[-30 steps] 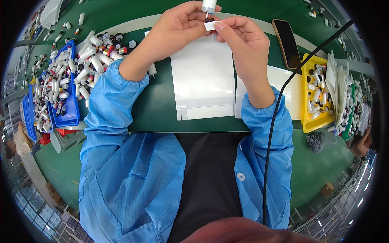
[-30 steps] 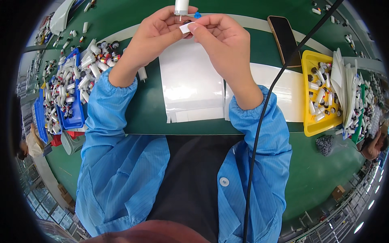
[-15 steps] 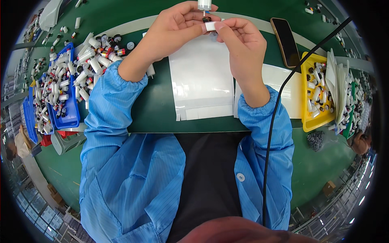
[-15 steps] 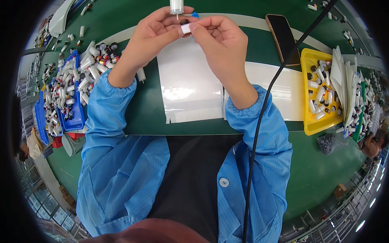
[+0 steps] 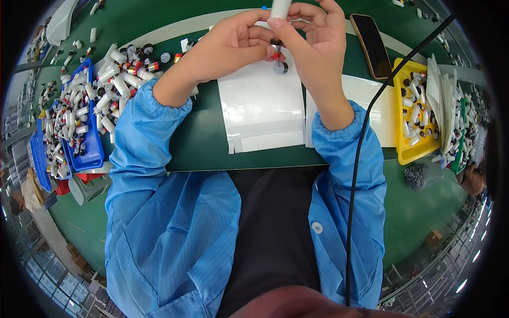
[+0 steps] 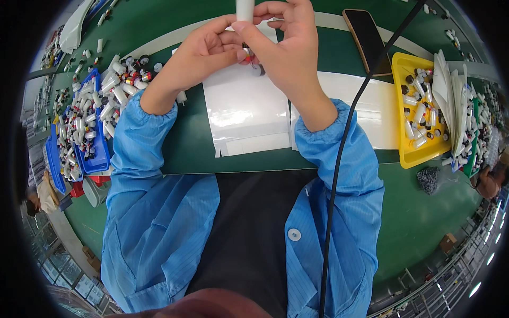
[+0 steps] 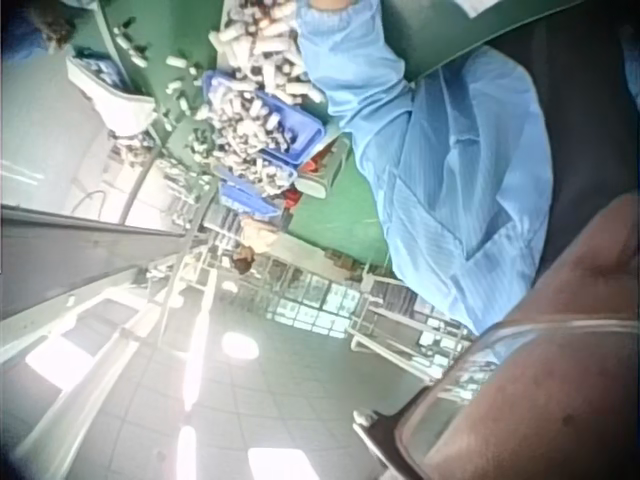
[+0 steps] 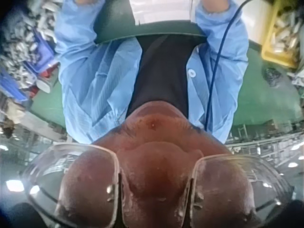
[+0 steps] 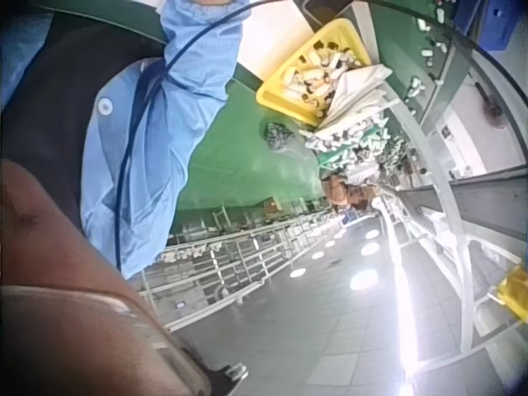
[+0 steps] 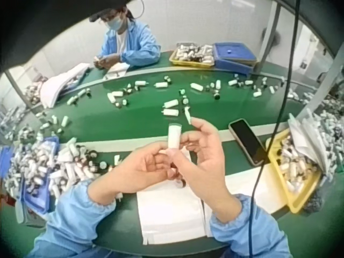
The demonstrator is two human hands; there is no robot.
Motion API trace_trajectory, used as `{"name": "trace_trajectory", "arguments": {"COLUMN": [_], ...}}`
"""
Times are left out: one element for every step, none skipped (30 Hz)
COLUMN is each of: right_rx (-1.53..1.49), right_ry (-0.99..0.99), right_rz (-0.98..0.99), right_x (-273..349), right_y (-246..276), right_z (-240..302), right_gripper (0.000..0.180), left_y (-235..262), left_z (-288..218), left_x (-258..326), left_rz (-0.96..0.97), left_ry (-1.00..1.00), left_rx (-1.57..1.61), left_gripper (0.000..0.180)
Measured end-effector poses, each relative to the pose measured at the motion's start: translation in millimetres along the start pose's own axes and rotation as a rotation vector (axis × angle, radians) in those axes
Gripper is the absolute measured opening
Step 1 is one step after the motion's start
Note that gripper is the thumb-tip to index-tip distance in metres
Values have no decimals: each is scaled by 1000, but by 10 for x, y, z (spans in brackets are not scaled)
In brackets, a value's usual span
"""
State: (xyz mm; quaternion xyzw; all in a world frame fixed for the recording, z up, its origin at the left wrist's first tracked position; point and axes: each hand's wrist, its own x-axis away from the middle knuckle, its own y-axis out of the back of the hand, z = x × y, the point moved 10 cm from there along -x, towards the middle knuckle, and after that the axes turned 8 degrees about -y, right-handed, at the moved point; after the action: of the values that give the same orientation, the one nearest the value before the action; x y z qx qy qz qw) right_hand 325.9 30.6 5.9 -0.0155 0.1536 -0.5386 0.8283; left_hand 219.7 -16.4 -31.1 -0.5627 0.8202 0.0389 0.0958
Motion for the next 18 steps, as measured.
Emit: {"name": "trace_trajectory", "arguments": {"right_rx": [-86, -172, -198, -223, -248, -264, -278, -291, -255, -221, -186, -155, -126, -97, -99, -98, -97, -97], "right_ry": [-64, -128, -121, -113, -105, -131, -156, -181, -150, -119, -88, -69, -52, -36, 8, 53, 99, 96], "right_rz": [15, 31, 43, 55, 68, 75, 85, 95, 103, 108, 112, 112, 114, 115, 119, 124, 128, 81], "right_x": [-2, -1, -8, -31, -43, -13, 20, 33, 19, 17, 8, -3, -6, -9, -18, -34, -35, -35], "right_y": [-8, -16, 2, 11, 3, 1, -35, -62, -65, -54, -44, -33, -28, -25, -22, -15, -6, 65], "right_z": [1, -31, -70, -122, -142, -155, -83, -56, -60, -98, -118, -119, -124, -129, -112, -87, -50, -43], "right_gripper": [64, 64, 64, 64, 63, 63, 63, 62, 62, 63, 63, 63, 64, 64, 63, 63, 62, 60], "left_y": [-4, -3, -3, -6, -9, -5, 12, 30, 42, 52, 61, 69, 76, 72, 79, 74, 75, 69], "left_z": [-1, -16, -12, -14, -3, 4, 10, 16, 10, 12, 8, 5, -6, -15, -27, -26, -28, -30], "left_x": [13, 22, 32, 24, 9, 1, -7, -15, -21, -19, -17, -17, -18, -31, -34, -29, -19, -16], "left_rz": [-3, -6, -11, -9, -7, -6, -4, -2, 0, -9, -17, -25, -51, -77, -102, -92, -82, -72], "left_ry": [28, 56, 83, 73, 63, 52, 37, 21, 6, 11, 16, 21, 11, 1, -9, 5, 19, 33], "left_rx": [31, 62, 92, 106, 120, 134, 122, 110, 98, 93, 89, 84, 80, 76, 72, 57, 42, 27], "left_gripper": [47, 48, 48, 48, 48, 48, 47, 47, 47, 46, 46, 45, 46, 46, 46, 46, 46, 46]}}
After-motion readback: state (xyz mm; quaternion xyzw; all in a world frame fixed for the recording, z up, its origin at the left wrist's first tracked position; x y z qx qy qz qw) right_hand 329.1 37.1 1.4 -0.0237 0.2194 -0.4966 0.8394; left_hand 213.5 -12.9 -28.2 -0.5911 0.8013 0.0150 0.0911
